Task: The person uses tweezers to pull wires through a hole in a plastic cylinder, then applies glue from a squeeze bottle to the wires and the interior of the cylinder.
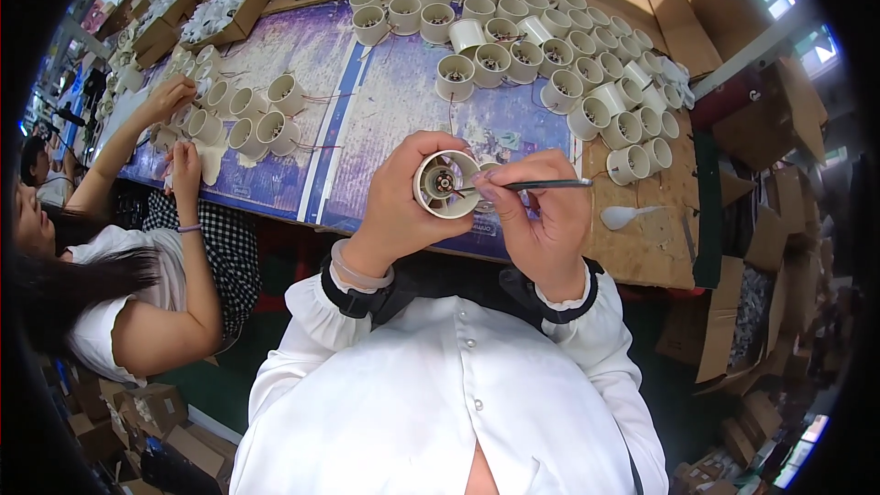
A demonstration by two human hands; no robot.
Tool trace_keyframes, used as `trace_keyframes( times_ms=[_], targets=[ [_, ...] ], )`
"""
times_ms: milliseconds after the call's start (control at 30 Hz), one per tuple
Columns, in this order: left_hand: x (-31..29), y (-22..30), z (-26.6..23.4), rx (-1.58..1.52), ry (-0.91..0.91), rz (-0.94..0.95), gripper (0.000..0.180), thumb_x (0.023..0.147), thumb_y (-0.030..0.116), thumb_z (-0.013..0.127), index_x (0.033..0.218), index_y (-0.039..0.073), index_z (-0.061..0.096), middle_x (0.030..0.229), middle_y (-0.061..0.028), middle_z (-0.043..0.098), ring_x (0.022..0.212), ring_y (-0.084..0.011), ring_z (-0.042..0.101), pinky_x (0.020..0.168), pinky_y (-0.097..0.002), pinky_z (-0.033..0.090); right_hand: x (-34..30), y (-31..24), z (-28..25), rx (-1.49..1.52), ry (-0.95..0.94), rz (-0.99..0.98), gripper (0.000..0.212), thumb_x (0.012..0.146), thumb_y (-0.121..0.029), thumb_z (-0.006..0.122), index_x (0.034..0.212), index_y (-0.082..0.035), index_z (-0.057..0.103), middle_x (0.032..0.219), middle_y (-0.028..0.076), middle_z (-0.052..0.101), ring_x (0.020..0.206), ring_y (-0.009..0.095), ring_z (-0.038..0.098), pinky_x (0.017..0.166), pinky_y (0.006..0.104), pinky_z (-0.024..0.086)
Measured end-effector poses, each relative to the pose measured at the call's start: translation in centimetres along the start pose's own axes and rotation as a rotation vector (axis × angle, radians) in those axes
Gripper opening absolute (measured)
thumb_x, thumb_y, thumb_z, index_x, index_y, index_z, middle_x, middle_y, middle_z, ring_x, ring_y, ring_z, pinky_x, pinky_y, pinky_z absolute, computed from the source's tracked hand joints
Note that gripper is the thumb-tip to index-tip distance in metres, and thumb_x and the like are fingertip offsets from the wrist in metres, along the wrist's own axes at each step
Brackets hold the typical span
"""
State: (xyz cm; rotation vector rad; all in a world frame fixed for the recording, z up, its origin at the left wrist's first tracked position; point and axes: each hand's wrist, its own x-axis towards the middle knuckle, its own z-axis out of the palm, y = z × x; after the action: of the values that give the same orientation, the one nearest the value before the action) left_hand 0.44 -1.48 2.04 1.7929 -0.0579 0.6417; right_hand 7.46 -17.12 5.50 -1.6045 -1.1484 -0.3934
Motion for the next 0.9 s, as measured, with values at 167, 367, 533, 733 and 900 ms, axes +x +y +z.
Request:
trace_keyframes(
  times_ms=[167, 367, 533, 733, 900],
  targets=[
    [-0.2, -0.2, 0.1, 0.011, 0.023, -0.028, 0.058, 0.057, 0.005, 0.08, 0.11, 0.006, 0.056, 0.099, -0.0069, 0.063, 0.089, -0.0188, 0.064, 0.079, -0.0294, 0.051, -0.2, 0.1, 0.1, -0.008, 0.014, -0.026, 0.008, 0.085, -0.001, 0.068, 0.092, -0.003, 0.064, 0.087, 0.006, 0.066, 0.072, 0.013, 0.055, 0.06, 0.0231, 0.042],
    [0.0, 0.3, 0.0, 0.084, -0.004, -0.055, 0.059, 0.057, 0.006, 0.08, 0.111, 0.006, 0.056, 0.099, -0.0065, 0.063, 0.088, -0.018, 0.064, 0.078, -0.0289, 0.051, -0.8, 0.9, 0.2, 0.095, 0.069, 0.097, 0.008, 0.087, -0.002, 0.066, 0.094, -0.001, 0.063, 0.087, 0.006, 0.065, 0.071, 0.011, 0.054, 0.063, 0.0224, 0.042],
    [0.1, 0.9, 0.0, 0.103, -0.031, -0.052, 0.058, 0.059, 0.005, 0.079, 0.112, 0.006, 0.055, 0.1, -0.0058, 0.063, 0.089, -0.016, 0.063, 0.079, -0.0276, 0.051, -0.7, 0.6, 0.4, 0.184, 0.055, 0.282, 0.009, 0.089, -0.004, 0.065, 0.096, 0.001, 0.062, 0.086, 0.005, 0.064, 0.071, 0.009, 0.054, 0.063, 0.0219, 0.041],
    [0.2, 1.0, 0.0, 0.098, -0.042, -0.048, 0.056, 0.062, 0.001, 0.077, 0.112, 0.005, 0.053, 0.102, -0.0042, 0.062, 0.091, -0.0121, 0.061, 0.08, -0.0257, 0.05, -0.6, 0.7, 0.6, 0.157, 0.041, 0.272, 0.009, 0.09, -0.004, 0.064, 0.096, 0.002, 0.061, 0.087, 0.006, 0.065, 0.074, 0.009, 0.058, 0.066, 0.0212, 0.044],
    [0.0, 0.8, 0.3, 0.113, 0.008, -0.05, 0.058, 0.057, 0.005, 0.079, 0.11, 0.007, 0.056, 0.098, -0.0067, 0.063, 0.087, -0.0186, 0.064, 0.078, -0.0287, 0.051, -1.5, 0.7, 1.3, 0.164, 0.1, 0.322, 0.009, 0.091, -0.005, 0.063, 0.096, 0.002, 0.06, 0.088, 0.008, 0.066, 0.077, 0.01, 0.061, 0.069, 0.0219, 0.046]
  ],
)
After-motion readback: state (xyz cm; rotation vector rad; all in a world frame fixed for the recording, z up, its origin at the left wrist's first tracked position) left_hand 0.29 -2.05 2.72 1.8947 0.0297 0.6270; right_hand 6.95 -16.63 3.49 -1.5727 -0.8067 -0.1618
